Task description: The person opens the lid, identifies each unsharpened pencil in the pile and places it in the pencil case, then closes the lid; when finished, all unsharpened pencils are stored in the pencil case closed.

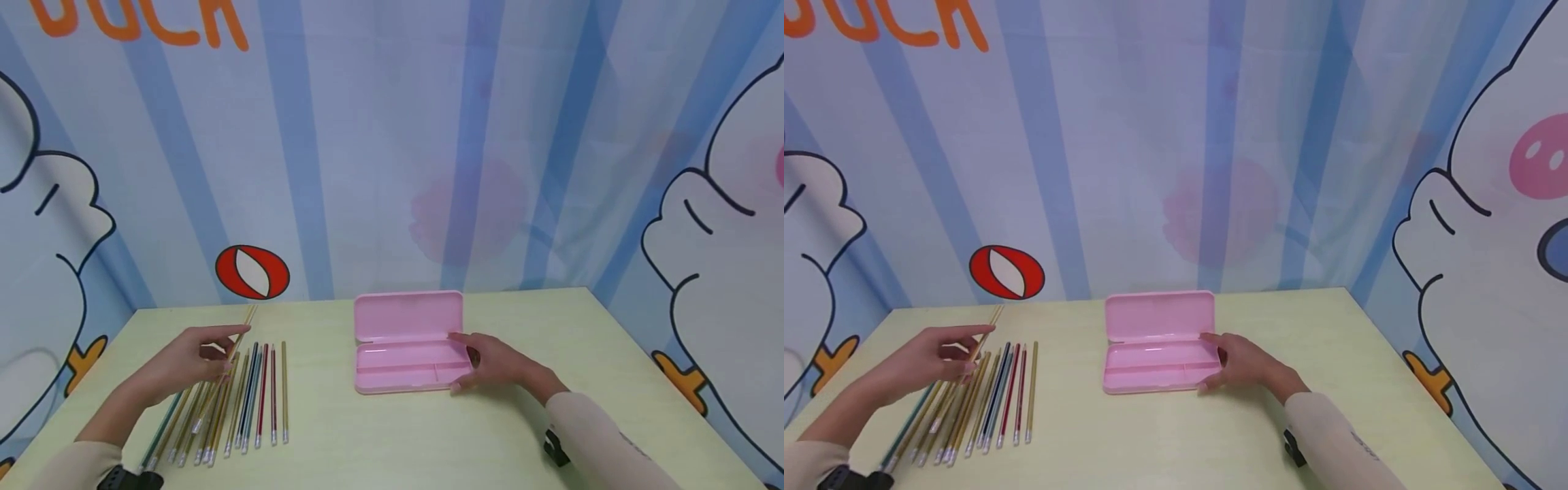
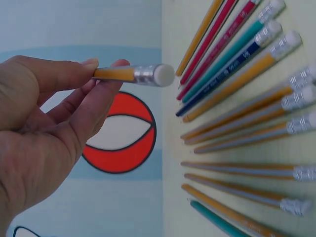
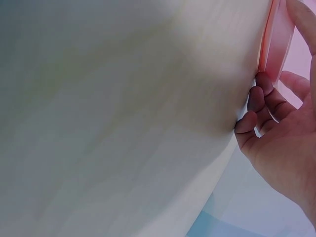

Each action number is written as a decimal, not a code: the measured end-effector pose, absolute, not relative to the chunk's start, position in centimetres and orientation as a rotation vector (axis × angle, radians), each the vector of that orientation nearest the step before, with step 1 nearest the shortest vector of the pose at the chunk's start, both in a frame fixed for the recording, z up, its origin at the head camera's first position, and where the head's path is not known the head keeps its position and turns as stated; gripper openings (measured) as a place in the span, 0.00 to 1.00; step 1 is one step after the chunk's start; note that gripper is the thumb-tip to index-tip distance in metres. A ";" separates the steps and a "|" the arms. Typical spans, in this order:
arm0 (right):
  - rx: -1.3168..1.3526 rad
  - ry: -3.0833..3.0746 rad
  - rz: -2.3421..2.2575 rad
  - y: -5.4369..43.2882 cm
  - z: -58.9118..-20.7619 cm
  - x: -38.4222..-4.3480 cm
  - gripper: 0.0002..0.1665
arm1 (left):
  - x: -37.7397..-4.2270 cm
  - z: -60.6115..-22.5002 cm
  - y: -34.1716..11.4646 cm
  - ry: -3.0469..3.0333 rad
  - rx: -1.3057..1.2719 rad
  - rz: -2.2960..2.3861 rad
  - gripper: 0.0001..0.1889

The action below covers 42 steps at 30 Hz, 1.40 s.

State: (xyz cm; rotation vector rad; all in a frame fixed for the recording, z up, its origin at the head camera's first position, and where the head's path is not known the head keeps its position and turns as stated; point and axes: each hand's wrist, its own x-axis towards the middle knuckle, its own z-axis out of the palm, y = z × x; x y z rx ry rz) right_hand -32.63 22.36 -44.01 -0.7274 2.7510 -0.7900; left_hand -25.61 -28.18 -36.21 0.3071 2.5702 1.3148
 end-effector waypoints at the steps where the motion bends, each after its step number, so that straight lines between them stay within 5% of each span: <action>1: -0.725 2.750 -0.794 22.3 -44.0 -32.6 0.61 | -25.7 -36.2 -27.7 2.570 0.326 1.310 0.33; 14: -0.718 2.744 -0.806 22.4 -44.1 -32.8 0.61 | -27.3 -35.9 -22.3 2.648 0.653 1.114 0.28; 42: -0.741 2.766 -0.779 22.6 -44.2 -32.8 0.61 | -31.4 -36.5 -13.3 2.623 0.813 0.908 0.20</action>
